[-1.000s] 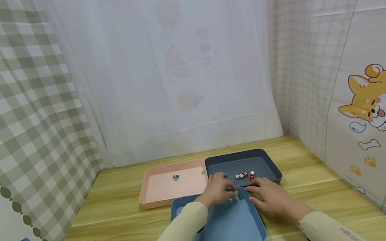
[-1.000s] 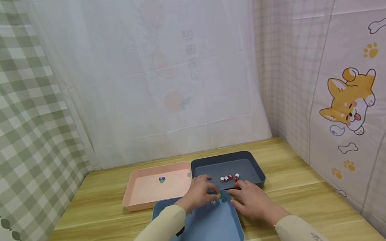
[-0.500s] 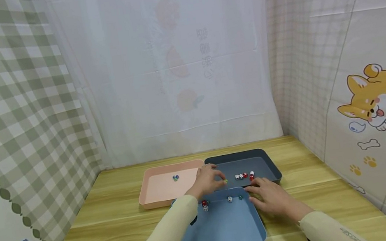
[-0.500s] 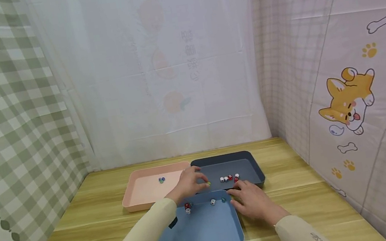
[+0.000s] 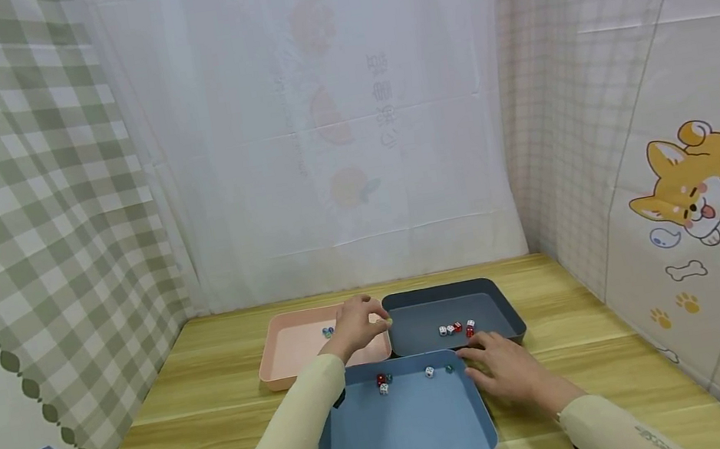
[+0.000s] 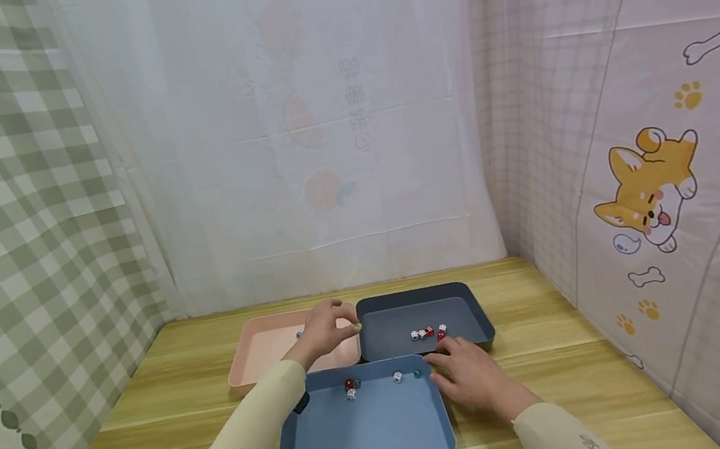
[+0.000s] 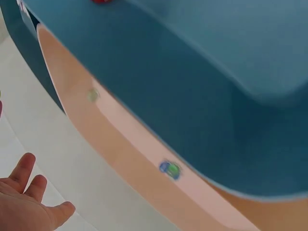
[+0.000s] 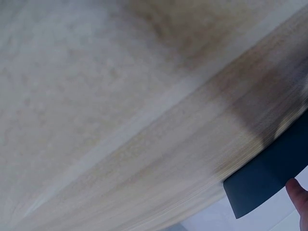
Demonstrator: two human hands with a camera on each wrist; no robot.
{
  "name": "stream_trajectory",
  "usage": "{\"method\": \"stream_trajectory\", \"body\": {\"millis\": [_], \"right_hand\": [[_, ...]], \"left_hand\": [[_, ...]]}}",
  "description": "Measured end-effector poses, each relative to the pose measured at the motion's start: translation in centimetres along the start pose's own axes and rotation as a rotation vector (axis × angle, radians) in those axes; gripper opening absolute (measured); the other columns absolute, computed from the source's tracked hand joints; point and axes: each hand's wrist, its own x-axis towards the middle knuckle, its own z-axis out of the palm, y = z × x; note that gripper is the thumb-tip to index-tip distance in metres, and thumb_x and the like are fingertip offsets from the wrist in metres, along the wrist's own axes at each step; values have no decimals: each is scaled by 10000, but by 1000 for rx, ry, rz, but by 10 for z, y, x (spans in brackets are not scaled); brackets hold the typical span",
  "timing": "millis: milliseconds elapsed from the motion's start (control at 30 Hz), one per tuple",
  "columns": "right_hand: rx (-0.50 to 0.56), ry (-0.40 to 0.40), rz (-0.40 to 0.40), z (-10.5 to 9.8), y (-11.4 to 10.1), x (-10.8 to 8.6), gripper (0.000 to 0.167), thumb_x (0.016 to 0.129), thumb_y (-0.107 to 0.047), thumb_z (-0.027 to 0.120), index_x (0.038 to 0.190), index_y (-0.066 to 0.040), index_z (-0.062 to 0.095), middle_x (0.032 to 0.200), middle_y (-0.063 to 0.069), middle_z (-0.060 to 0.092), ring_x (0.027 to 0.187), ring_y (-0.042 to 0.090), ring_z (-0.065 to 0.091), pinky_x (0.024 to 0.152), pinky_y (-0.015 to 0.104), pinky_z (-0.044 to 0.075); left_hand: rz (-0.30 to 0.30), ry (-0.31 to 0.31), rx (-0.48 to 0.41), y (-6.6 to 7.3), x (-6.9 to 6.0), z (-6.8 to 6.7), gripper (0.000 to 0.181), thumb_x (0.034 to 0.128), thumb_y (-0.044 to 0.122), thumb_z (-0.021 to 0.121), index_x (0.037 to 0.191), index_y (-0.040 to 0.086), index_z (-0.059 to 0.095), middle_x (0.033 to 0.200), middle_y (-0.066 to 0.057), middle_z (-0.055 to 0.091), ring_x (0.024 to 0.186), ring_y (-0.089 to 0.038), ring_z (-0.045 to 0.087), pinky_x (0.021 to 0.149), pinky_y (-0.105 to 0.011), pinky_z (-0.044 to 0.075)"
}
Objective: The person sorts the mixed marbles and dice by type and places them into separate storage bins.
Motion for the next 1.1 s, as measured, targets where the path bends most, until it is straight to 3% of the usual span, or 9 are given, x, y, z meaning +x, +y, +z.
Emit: {"method": "stream_trajectory", "body": {"millis": [200,633,800,1100], "right_hand": [[-6,-6,4,1,1,0,351,946,-306,660,1256,-147,697,1174,99,592,1056,288,564,911,509,491],[-6,-8,6,1,1,-1,349,949,-308,658,1260,-154,693,1183,101,590,1070,295,563,922,517,486],[-11,-8,5,0,-1,0,346,955,-307,649,1262,-153,693,1188,105,589,1074,297,562,924,513,486],[-19,-11,0,-2,-2,0,354,964,-314,633,1271,-146,688,1190,108,589,1067,294,563,917,507,487]], "left_hand": [[-32,39,-1,-17,0,-9,70,911,239,738,891,172,743,1281,-118,620,1366,-360,405,1083,-644,232],[-259,90,-53,-50,-9,-27,146,922,268,716,1007,163,771,1466,-187,468,1392,-397,356,1100,-628,222],[-262,91,-23,-64,-18,-31,169,934,261,703,1047,150,762,1458,-221,460,1375,-425,370,1085,-634,246],[-303,117,-89,-85,-34,-36,193,940,240,703,1081,116,748,1443,-230,481,1375,-452,347,1087,-660,212]]}}
